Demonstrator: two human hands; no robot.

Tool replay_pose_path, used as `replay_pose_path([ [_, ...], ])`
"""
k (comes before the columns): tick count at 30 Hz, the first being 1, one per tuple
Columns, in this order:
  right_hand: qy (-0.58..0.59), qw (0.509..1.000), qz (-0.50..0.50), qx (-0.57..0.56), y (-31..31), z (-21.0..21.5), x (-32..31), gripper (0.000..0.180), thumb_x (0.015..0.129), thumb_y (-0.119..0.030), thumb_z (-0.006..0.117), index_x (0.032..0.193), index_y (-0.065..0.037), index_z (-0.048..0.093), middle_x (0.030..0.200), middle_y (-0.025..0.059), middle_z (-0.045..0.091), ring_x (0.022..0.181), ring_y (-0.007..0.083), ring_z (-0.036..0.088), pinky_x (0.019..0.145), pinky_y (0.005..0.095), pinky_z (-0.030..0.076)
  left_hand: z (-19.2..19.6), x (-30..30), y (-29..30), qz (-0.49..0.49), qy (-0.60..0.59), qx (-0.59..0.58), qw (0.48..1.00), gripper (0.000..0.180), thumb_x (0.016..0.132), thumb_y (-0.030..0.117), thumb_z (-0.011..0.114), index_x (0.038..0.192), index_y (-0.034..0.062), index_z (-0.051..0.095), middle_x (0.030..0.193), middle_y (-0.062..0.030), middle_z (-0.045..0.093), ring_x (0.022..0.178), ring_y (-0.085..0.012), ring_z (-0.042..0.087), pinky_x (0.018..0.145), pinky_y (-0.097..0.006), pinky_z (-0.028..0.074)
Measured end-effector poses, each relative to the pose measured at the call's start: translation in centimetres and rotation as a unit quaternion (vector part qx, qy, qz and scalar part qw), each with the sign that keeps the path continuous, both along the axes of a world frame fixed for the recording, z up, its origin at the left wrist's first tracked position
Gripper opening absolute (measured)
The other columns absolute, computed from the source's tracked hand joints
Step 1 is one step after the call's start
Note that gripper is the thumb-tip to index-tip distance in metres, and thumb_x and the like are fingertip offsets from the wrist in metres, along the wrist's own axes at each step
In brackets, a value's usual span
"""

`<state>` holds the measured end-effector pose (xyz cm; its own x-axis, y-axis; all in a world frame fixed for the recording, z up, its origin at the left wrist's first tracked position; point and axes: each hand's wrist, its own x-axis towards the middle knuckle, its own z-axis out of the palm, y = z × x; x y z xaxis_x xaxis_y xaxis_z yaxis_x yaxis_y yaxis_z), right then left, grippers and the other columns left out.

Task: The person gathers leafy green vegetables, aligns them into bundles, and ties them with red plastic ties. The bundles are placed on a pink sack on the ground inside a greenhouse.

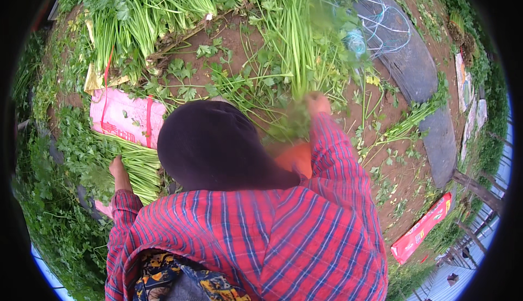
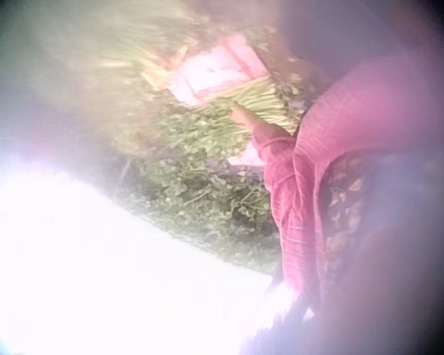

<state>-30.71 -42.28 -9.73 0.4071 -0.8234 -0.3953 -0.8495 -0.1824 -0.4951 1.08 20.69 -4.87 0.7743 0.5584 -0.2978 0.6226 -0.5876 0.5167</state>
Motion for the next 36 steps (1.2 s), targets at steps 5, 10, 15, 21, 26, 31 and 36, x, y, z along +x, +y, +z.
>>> replay_pose_path([
  [5, 0.108, 0.994, 0.008, 0.016, 2.2, 0.9, 4.3, 0.04, 0.072, -0.032, 0.071, 0.089, 0.001, 0.055, 0.083, 0.0154, 0.064, 0.078, 0.023, 0.063, 0.071, 0.0353, 0.05, 5.2, 2.9, -17.9, -0.237, -0.088, -0.198, 0.947, 0.046, 0.083, 0.019, 0.06, 0.123, -0.0005, 0.049, 0.109, -0.0105, 0.059, 0.086, -0.0161, 0.059, 0.069, -0.025, 0.046],
  [10, -0.2, 0.956, -0.113, 0.185, 3.3, 9.0, 4.1, 0.044, 0.07, -0.03, 0.071, 0.094, 0.001, 0.052, 0.085, 0.016, 0.061, 0.078, 0.0214, 0.06, 0.071, 0.0332, 0.048, 10.2, -1.9, -35.8, -0.386, 0.191, -0.445, 0.785, 0.045, 0.087, 0.022, 0.059, 0.121, -0.0051, 0.048, 0.102, -0.0169, 0.062, 0.085, -0.0212, 0.064, 0.073, -0.028, 0.052],
  [15, -0.297, 0.933, 0.052, 0.195, 8.0, 13.4, 7.4, 0.035, 0.076, -0.026, 0.071, 0.088, -0.003, 0.047, 0.075, 0.0089, 0.058, 0.066, 0.0157, 0.057, 0.062, 0.0303, 0.047, 8.5, -7.5, -47.9, -0.371, 0.423, -0.554, 0.614, 0.049, 0.082, 0.027, 0.066, 0.114, -0.0051, 0.048, 0.096, -0.0146, 0.062, 0.088, -0.0223, 0.061, 0.075, -0.035, 0.05],
  [21, -0.071, 0.992, -0.026, -0.104, 0.2, 7.1, 5.2, 0.019, 0.083, -0.023, 0.061, 0.087, -0.004, 0.06, 0.074, 0.0087, 0.061, 0.067, 0.0187, 0.059, 0.063, 0.0311, 0.048, 11.5, -7.9, -50.5, -0.361, 0.382, -0.555, 0.645, 0.047, 0.078, 0.009, 0.066, 0.119, -0.0034, 0.046, 0.076, -0.0072, 0.056, 0.059, -0.018, 0.057, 0.053, -0.03, 0.051],
  [26, 0.065, 0.994, 0.03, -0.088, -3.3, 1.0, 4.3, 0.028, 0.078, -0.029, 0.064, 0.089, -0.004, 0.058, 0.081, 0.0128, 0.064, 0.076, 0.0255, 0.062, 0.068, 0.0372, 0.048, 16.2, -5.9, -49.1, -0.471, 0.244, -0.683, 0.502, 0.061, 0.075, 0.011, 0.067, 0.128, -0.0035, 0.04, 0.07, -0.0067, 0.053, 0.055, -0.0166, 0.056, 0.048, -0.029, 0.049],
  [31, 0.021, 1.0, 0.009, -0.015, -4.0, 2.0, 3.1, 0.025, 0.076, -0.024, 0.067, 0.083, -0.002, 0.056, 0.072, 0.0093, 0.061, 0.068, 0.0207, 0.06, 0.065, 0.0351, 0.048, 12.5, -3.5, -48.7, -0.36, 0.286, -0.543, 0.702, 0.035, 0.077, 0.012, 0.065, 0.106, 0.0, 0.051, 0.068, -0.0039, 0.052, 0.055, -0.0154, 0.055, 0.047, -0.029, 0.048],
  [36, -0.258, 0.921, -0.184, 0.225, -3.3, 1.6, 2.1, 0.035, 0.075, -0.024, 0.069, 0.094, 0.002, 0.055, 0.083, 0.0086, 0.062, 0.074, 0.0209, 0.061, 0.071, 0.0293, 0.05, 8.3, -4.7, -48.7, -0.294, 0.359, -0.578, 0.672, 0.017, 0.078, 0.01, 0.062, 0.09, 0.0012, 0.054, 0.071, -0.0065, 0.057, 0.057, -0.0179, 0.057, 0.051, -0.033, 0.051],
])
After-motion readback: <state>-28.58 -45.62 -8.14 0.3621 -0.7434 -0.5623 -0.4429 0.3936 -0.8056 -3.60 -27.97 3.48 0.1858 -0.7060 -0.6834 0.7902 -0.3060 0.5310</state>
